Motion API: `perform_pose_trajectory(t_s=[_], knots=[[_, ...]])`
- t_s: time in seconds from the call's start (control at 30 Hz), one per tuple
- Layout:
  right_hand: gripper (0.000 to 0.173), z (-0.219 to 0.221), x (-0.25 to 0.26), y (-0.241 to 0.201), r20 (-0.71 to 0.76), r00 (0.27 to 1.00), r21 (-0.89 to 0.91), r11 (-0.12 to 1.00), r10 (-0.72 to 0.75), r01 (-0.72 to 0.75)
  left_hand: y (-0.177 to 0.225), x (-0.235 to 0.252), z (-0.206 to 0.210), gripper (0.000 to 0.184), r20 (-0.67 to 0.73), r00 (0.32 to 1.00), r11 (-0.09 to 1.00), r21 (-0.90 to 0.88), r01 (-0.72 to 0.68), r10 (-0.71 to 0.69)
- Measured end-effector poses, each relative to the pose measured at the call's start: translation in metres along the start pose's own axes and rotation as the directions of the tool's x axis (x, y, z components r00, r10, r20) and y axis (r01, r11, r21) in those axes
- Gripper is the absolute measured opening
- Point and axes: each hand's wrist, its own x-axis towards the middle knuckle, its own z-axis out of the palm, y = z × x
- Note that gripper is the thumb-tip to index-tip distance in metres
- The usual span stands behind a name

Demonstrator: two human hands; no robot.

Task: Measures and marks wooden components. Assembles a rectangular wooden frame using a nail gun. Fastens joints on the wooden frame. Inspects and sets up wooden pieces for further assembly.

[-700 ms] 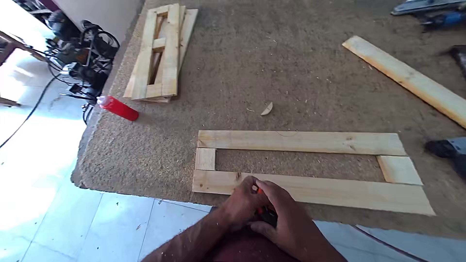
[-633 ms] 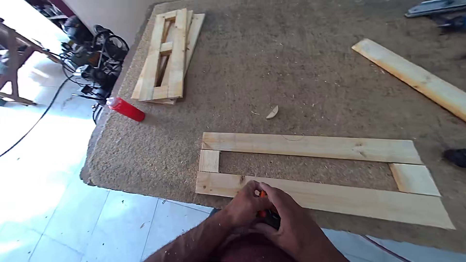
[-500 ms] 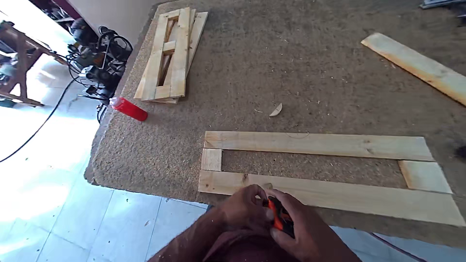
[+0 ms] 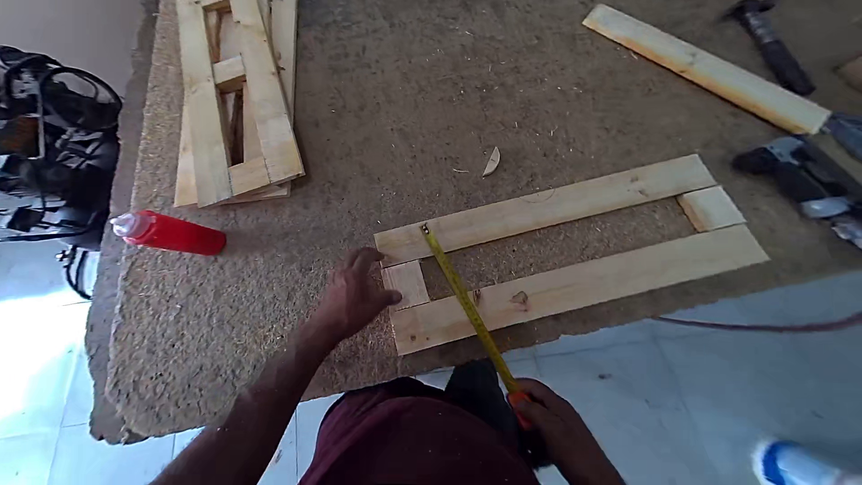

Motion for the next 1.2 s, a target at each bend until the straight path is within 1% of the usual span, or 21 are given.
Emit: perform_pose_trajectory(t_s=[0.07, 0.1, 0.13, 0.17, 0.23, 0.37, 0.47, 0.53, 0.73, 0.9, 1.07, 1.2], knots=[[0.027, 0.043, 0.006, -0.011, -0.047, 0.998, 0.055, 0.998, 0.029, -0.026, -0.019, -0.02, 0.023, 0.096, 0.074, 0.994, 0.982, 0.161, -0.096, 0.085], [0.028, 0.06, 0.008, -0.016, -0.055, 0.998, 0.072, 0.997, 0.041, -0.037, -0.025, -0.03, 0.036, 0.102, 0.105, 0.986, 0.965, 0.213, -0.153, 0.133], [0.028, 0.074, 0.011, -0.021, -0.062, 0.996, 0.085, 0.995, 0.056, -0.051, -0.032, -0.036, 0.05, 0.107, 0.106, 0.975, 0.942, 0.255, -0.217, 0.196], [0.029, 0.086, 0.012, -0.023, -0.072, 0.995, 0.093, 0.993, 0.072, -0.065, -0.039, -0.041, 0.065, 0.109, 0.083, 0.962, 0.916, 0.295, -0.273, 0.26], [0.029, 0.107, 0.011, -0.021, -0.083, 0.99, 0.095, 0.99, 0.115, -0.107, -0.049, -0.046, 0.087, 0.111, 0.025, 0.936, 0.874, 0.35, -0.337, 0.351], [0.03, 0.127, 0.006, -0.019, -0.108, 0.981, 0.098, 0.984, 0.16, -0.15, -0.056, -0.041, 0.102, 0.107, -0.074, 0.889, 0.817, 0.433, -0.38, 0.452], [0.031, 0.136, 0.0, -0.023, -0.13, 0.976, 0.101, 0.982, 0.174, -0.161, -0.058, -0.038, 0.102, 0.109, -0.138, 0.867, 0.807, 0.459, -0.372, 0.479], [0.032, 0.142, -0.002, -0.027, -0.135, 0.975, 0.092, 0.982, 0.178, -0.166, -0.059, -0.034, 0.103, 0.109, -0.154, 0.86, 0.809, 0.45, -0.378, 0.487], [0.031, 0.154, -0.001, -0.028, -0.142, 0.97, 0.051, 0.98, 0.196, -0.191, -0.064, -0.033, 0.104, 0.112, -0.125, 0.869, 0.818, 0.423, -0.39, 0.479], [0.031, 0.159, -0.002, -0.029, -0.164, 0.97, 0.013, 0.983, 0.18, -0.181, -0.063, -0.033, 0.096, 0.116, -0.114, 0.875, 0.846, 0.342, -0.41, 0.47], [0.034, 0.161, -0.001, -0.029, -0.168, 0.966, 0.007, 0.98, 0.196, -0.197, -0.064, -0.032, 0.096, 0.118, -0.115, 0.867, 0.839, 0.343, -0.423, 0.485], [0.032, 0.16, 0.0, -0.029, -0.168, 0.969, 0.018, 0.983, 0.183, -0.182, -0.062, -0.03, 0.096, 0.119, -0.118, 0.863, 0.835, 0.346, -0.428, 0.491]])
